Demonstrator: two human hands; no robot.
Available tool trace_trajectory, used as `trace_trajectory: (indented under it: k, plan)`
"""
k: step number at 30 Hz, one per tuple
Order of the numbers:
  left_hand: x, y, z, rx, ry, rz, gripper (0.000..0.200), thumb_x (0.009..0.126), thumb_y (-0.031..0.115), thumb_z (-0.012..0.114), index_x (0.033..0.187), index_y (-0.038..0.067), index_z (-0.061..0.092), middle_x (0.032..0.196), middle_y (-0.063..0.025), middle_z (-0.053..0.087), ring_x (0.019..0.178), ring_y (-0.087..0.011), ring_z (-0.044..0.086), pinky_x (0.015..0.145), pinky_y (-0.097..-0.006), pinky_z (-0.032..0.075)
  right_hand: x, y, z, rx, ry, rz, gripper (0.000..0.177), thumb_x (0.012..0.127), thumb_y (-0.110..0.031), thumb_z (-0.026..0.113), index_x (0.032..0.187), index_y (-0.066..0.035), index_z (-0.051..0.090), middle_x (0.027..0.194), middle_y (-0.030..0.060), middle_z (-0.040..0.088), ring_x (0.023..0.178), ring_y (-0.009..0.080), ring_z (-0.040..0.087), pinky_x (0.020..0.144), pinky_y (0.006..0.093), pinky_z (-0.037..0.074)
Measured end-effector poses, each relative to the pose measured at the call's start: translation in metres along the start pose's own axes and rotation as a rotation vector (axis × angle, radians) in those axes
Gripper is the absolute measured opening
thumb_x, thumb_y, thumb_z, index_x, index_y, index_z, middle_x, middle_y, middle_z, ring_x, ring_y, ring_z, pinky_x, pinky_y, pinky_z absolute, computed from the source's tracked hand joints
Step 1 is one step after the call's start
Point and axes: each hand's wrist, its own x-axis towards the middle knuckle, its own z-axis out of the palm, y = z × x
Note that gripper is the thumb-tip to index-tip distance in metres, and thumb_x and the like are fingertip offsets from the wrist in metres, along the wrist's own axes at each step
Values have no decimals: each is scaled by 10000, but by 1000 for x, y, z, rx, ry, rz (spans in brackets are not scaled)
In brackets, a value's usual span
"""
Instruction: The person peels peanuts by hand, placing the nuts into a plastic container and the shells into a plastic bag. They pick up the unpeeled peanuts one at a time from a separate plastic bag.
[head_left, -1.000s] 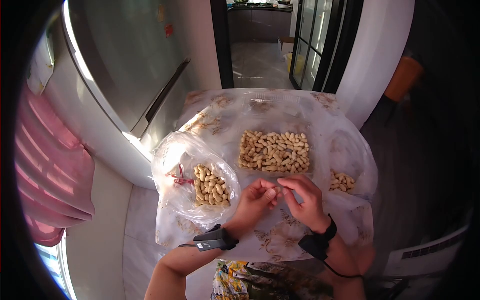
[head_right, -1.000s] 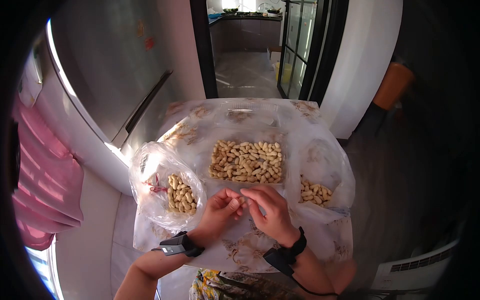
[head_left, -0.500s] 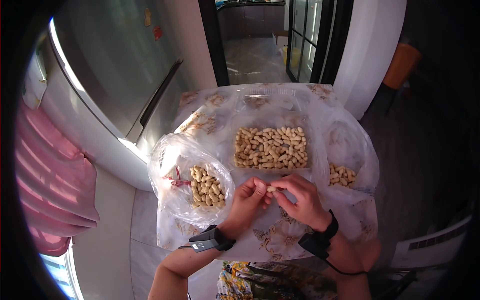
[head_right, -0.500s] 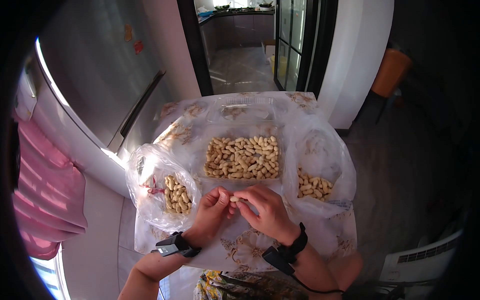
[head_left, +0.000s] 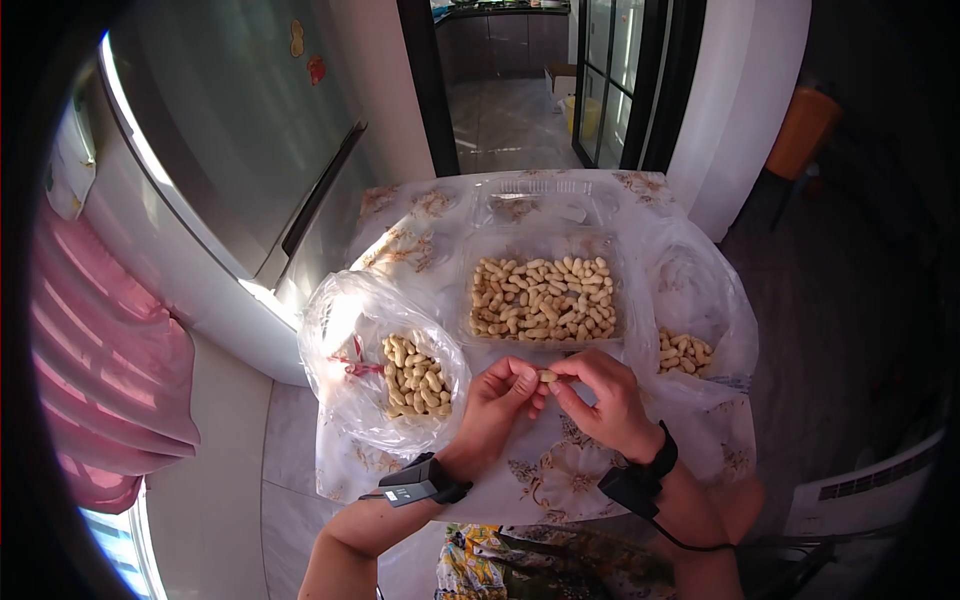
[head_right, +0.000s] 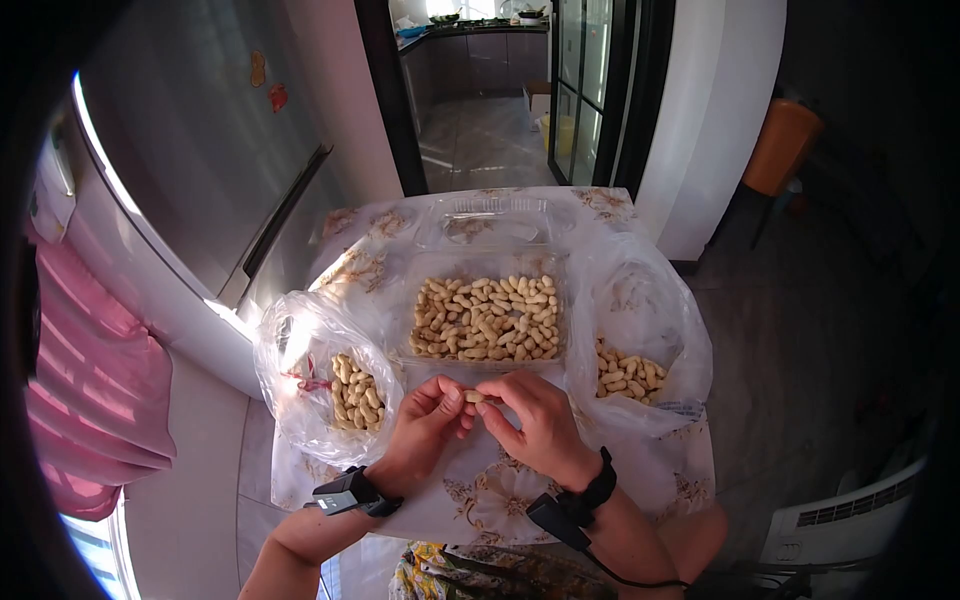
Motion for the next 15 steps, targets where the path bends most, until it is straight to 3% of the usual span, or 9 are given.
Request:
trace_trajectory:
  k: [15]
  plan:
    - [1,1,1,66,28,-9,199,1028,223,527,998,37,592,912,-24,666,755,-73,559,686,-225,467,1,1,3,-24,37,-32,180,809,-48,712,971,-28,639,839,108,655,720,290,644,630,364,508]
